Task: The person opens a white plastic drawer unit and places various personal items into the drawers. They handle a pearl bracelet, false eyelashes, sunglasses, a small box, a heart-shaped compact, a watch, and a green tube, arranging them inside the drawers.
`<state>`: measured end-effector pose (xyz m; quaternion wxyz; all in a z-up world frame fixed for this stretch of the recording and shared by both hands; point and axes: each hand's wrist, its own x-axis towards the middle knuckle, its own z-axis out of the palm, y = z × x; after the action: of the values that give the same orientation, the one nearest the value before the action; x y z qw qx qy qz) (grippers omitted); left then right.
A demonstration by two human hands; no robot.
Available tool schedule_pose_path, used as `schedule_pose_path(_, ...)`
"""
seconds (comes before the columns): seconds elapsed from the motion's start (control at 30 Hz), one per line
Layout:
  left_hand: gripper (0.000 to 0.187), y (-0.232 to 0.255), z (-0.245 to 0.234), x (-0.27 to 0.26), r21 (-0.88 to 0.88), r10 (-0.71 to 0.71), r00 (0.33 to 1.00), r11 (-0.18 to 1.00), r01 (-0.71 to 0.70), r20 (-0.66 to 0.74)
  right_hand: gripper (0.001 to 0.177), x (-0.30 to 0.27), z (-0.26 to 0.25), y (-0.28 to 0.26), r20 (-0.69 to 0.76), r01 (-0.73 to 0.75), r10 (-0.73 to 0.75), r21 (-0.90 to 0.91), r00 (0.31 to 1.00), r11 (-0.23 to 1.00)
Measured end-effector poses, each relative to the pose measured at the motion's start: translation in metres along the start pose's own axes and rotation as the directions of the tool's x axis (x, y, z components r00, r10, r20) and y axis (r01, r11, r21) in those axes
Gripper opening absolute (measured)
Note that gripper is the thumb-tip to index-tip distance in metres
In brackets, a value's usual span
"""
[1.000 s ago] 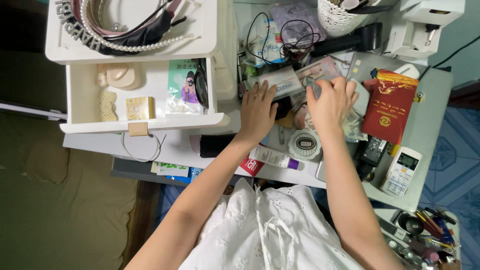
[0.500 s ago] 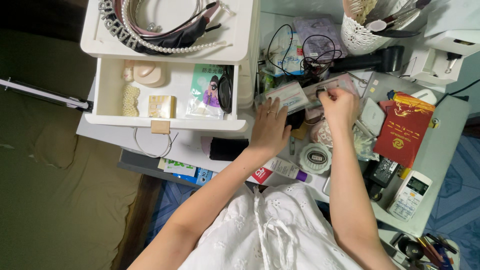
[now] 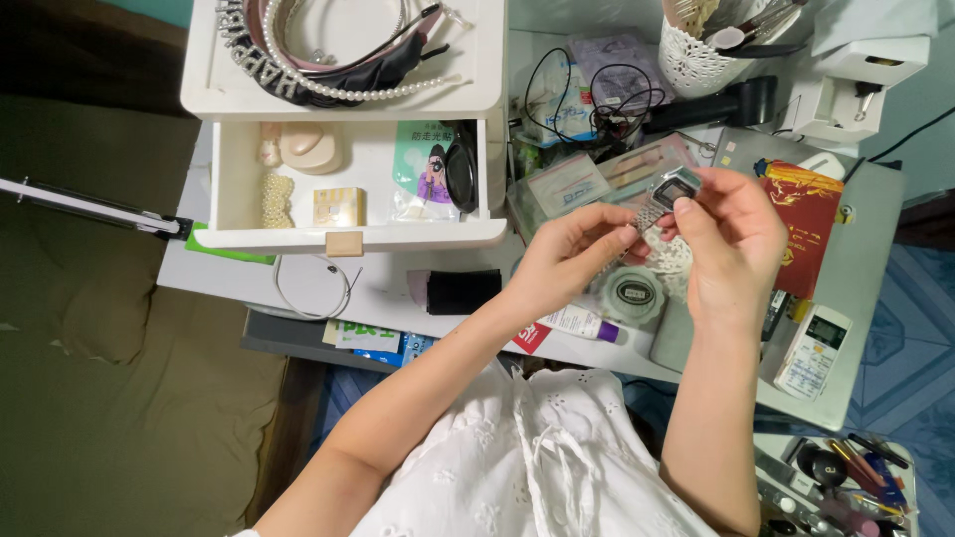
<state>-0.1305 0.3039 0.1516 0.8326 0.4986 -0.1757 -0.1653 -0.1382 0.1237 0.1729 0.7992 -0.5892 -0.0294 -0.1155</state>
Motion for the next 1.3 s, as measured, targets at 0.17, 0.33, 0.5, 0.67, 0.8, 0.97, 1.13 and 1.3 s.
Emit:
schedule_pose_path(0.17, 0.028, 0.048, -0.015, -0.040, -0.044, -0.178, 0.983, 0.983, 0.179, 0.034, 0.033, -0.018, 0.035, -0.033, 0.018, -0.074, 0.075, -0.051, 0.997, 0.996)
schedule_pose_path(0.33, 0.027, 0.101, -0.031, -0.070, 0.155, -0.248, 0.968, 0.955, 0.252, -0.042, 0.033, -0.030, 0.063, -0.044, 0.117, -0.058, 0.053, 0.039, 0.992, 0.998)
schedule_pose_path(0.5, 0.024, 0.174, -0.072, -0.099, 0.417, -0.196, 0.969, 0.876, 0.241, -0.149, 0.043, -0.025, 0.109, -0.047, 0.366, -0.184, 0.172, -0.003, 0.914, 0.983)
schedule_pose_path(0.67, 0.020, 0.234, -0.119, -0.107, 0.654, -0.135, 0.971, 0.720, 0.232, -0.196, 0.032, -0.010, 0.165, -0.036, 0.430, 0.158, -0.007, -0.318, 0.903, 0.935)
schedule_pose_path(0.8, 0.021, 0.246, -0.143, -0.101, 0.699, -0.114, 0.979, 0.686, 0.202, -0.171, 0.028, 0.001, 0.192, -0.035, 0.385, 0.251, -0.019, -0.564, 0.923, 0.787)
schedule_pose_path(0.97, 0.022, 0.230, -0.164, -0.090, 0.790, -0.050, 0.977, 0.580, 0.198, -0.209, 0.025, 0.006, 0.204, -0.032, 0.407, 0.351, -0.045, -0.722, 0.912, 0.596)
schedule_pose_path(1.13, 0.022, 0.221, -0.177, -0.078, 0.798, -0.095, 0.966, 0.548, 0.252, -0.240, 0.024, 0.016, 0.211, -0.031, 0.424, 0.428, -0.140, -0.725, 0.895, 0.539)
schedule_pose_path(1.3, 0.020, 0.222, -0.185, -0.066, 0.796, -0.078, 0.981, 0.575, 0.188, -0.176, 0.028, 0.024, 0.218, -0.039, 0.351, 0.345, -0.110, -0.728, 0.930, 0.593)
